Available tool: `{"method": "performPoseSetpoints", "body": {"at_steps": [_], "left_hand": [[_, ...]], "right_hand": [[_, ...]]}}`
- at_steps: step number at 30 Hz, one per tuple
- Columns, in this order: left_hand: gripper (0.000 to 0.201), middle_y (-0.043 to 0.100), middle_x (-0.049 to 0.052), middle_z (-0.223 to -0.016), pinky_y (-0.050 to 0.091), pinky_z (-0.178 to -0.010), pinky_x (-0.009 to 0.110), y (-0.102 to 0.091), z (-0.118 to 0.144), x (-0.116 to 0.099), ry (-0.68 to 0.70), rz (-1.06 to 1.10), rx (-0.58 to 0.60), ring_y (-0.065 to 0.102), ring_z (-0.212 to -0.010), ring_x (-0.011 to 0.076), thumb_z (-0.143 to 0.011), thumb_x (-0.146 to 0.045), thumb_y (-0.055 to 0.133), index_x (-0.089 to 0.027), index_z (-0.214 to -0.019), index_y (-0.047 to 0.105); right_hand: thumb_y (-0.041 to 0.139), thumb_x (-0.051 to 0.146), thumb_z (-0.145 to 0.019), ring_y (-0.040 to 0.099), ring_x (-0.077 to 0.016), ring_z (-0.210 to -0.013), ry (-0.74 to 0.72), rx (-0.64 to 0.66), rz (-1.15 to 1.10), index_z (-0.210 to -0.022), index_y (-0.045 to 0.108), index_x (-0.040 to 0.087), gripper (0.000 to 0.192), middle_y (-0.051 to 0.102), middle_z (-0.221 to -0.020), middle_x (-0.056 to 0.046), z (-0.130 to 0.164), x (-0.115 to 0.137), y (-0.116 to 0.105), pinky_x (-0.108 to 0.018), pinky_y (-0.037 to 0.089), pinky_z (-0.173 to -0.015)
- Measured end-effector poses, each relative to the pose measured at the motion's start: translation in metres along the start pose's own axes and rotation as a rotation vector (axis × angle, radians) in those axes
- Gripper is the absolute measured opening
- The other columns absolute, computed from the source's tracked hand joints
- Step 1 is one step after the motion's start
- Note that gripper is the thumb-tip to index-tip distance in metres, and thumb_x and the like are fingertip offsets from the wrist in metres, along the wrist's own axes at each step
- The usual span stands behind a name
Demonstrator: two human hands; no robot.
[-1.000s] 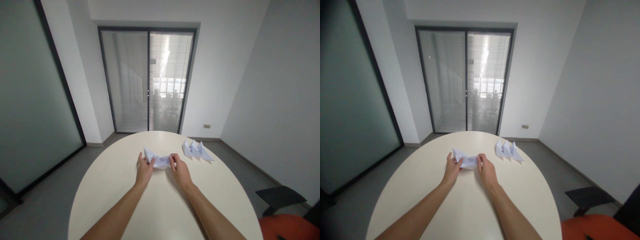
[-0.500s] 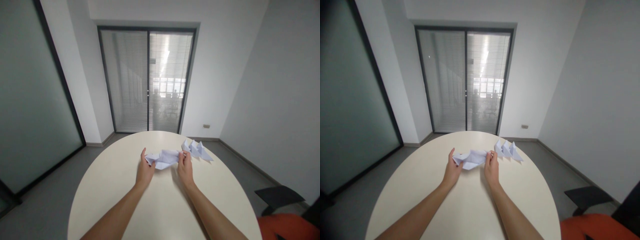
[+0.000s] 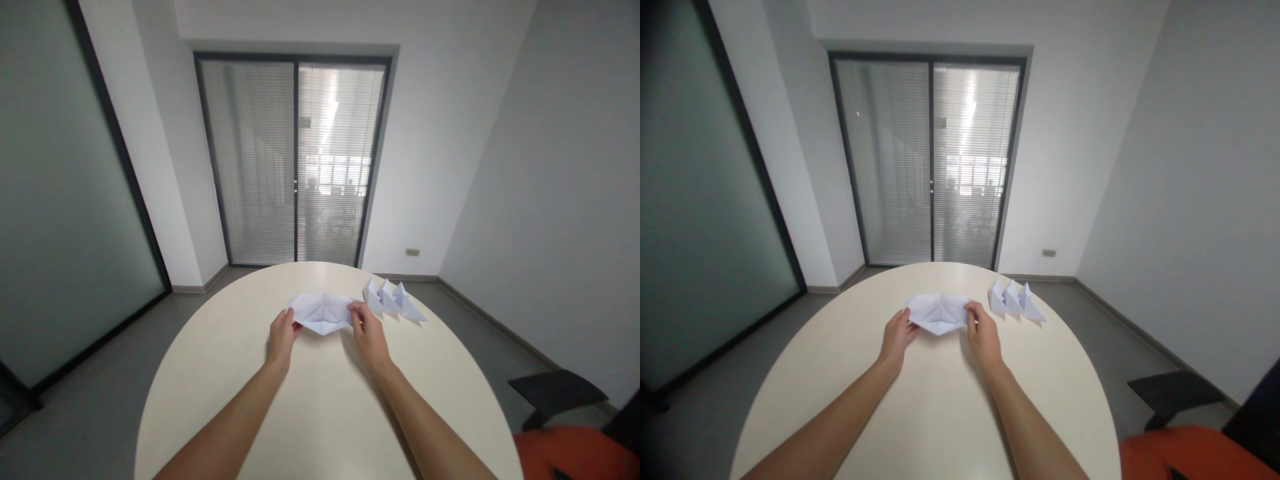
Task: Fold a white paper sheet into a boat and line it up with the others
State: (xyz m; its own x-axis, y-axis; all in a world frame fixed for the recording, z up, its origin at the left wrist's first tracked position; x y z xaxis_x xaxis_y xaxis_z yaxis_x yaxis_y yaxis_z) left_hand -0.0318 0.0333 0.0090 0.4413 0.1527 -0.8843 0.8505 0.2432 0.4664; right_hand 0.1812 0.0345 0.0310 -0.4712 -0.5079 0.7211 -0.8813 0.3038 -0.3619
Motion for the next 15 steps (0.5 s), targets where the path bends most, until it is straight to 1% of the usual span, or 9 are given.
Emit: {"method": "performPoseSetpoints", "body": {"at_steps": [2, 4, 7, 9, 11, 13, 15], "left_hand": [[0.020, 0.072, 0.011, -0.105, 0.055, -0.087, 0.034, 0.000, -0.001, -0.002, -0.004, 0.058, -0.004, 0.069, -0.095, 0.0217, -0.083, -0.034, 0.065, -0.018, -0.095, 0.067], [0.018, 0.072, 0.010, -0.104, 0.054, -0.087, 0.032, -0.002, -0.003, -0.003, -0.011, 0.090, -0.034, 0.069, -0.095, 0.0203, -0.082, -0.032, 0.063, -0.018, -0.092, 0.067], [0.018, 0.071, 0.007, -0.097, 0.054, -0.086, 0.032, -0.004, -0.007, -0.004, -0.028, 0.111, -0.076, 0.068, -0.091, 0.0190, -0.078, -0.033, 0.064, -0.018, -0.086, 0.065], [0.020, 0.070, 0.006, -0.095, 0.054, -0.085, 0.032, -0.005, -0.008, -0.006, -0.009, 0.113, -0.072, 0.068, -0.090, 0.0186, -0.075, -0.035, 0.066, -0.018, -0.085, 0.064], [0.025, 0.070, 0.006, -0.093, 0.053, -0.083, 0.031, -0.004, -0.007, -0.008, 0.026, 0.091, -0.040, 0.068, -0.088, 0.0185, -0.073, -0.039, 0.068, -0.018, -0.085, 0.064], [0.028, 0.070, 0.006, -0.090, 0.053, -0.081, 0.030, -0.002, -0.004, -0.009, 0.061, 0.033, 0.003, 0.067, -0.087, 0.0190, -0.072, -0.042, 0.070, -0.018, -0.084, 0.064], [0.028, 0.071, 0.006, -0.088, 0.053, -0.079, 0.030, 0.000, -0.001, -0.008, 0.079, -0.033, 0.040, 0.067, -0.087, 0.0201, -0.073, -0.044, 0.070, -0.018, -0.082, 0.065]], "right_hand": [[0.047, 0.035, -0.094, 0.066, -0.0218, -0.091, 0.010, 0.094, -0.013, -0.113, 0.063, 0.020, 0.029, 0.068, -0.116, -0.011, 0.002, -0.002, 0.003, -0.033, 0.053, -0.078], [0.052, 0.032, -0.091, 0.067, -0.0217, -0.091, 0.023, 0.153, 0.004, -0.118, 0.065, 0.021, 0.033, 0.068, -0.120, -0.011, 0.003, -0.006, 0.007, -0.035, 0.055, -0.080], [0.058, 0.027, -0.085, 0.069, -0.0216, -0.088, 0.018, 0.188, 0.077, -0.117, 0.069, 0.021, 0.034, 0.072, -0.116, -0.009, 0.004, -0.010, 0.010, -0.037, 0.055, -0.083], [0.060, 0.025, -0.084, 0.070, -0.0222, -0.085, 0.017, 0.195, 0.126, -0.115, 0.071, 0.021, 0.033, 0.074, -0.111, -0.009, 0.004, -0.011, 0.011, -0.037, 0.055, -0.082], [0.060, 0.025, -0.084, 0.070, -0.0233, -0.081, 0.006, 0.214, 0.179, -0.108, 0.074, 0.022, 0.028, 0.076, -0.102, -0.008, 0.005, -0.011, 0.011, -0.036, 0.054, -0.078], [0.060, 0.025, -0.085, 0.071, -0.0244, -0.078, -0.005, 0.232, 0.245, -0.097, 0.076, 0.024, 0.020, 0.077, -0.093, -0.007, 0.006, -0.009, 0.010, -0.035, 0.053, -0.075], [0.059, 0.026, -0.087, 0.070, -0.0247, -0.077, -0.003, 0.233, 0.297, -0.087, 0.076, 0.024, 0.017, 0.077, -0.086, -0.007, 0.007, -0.008, 0.009, -0.034, 0.051, -0.073]]}}
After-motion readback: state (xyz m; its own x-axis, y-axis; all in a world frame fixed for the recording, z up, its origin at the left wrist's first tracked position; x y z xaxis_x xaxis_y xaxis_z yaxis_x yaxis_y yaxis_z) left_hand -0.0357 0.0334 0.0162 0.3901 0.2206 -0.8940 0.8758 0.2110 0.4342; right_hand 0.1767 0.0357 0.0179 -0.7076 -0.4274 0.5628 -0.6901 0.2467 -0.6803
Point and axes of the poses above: each hand's wrist, its own z-axis away from the middle knuckle, its own y-axis out of the palm, x = y × z, the point moved 2 cm from there along -z, towards the middle knuckle
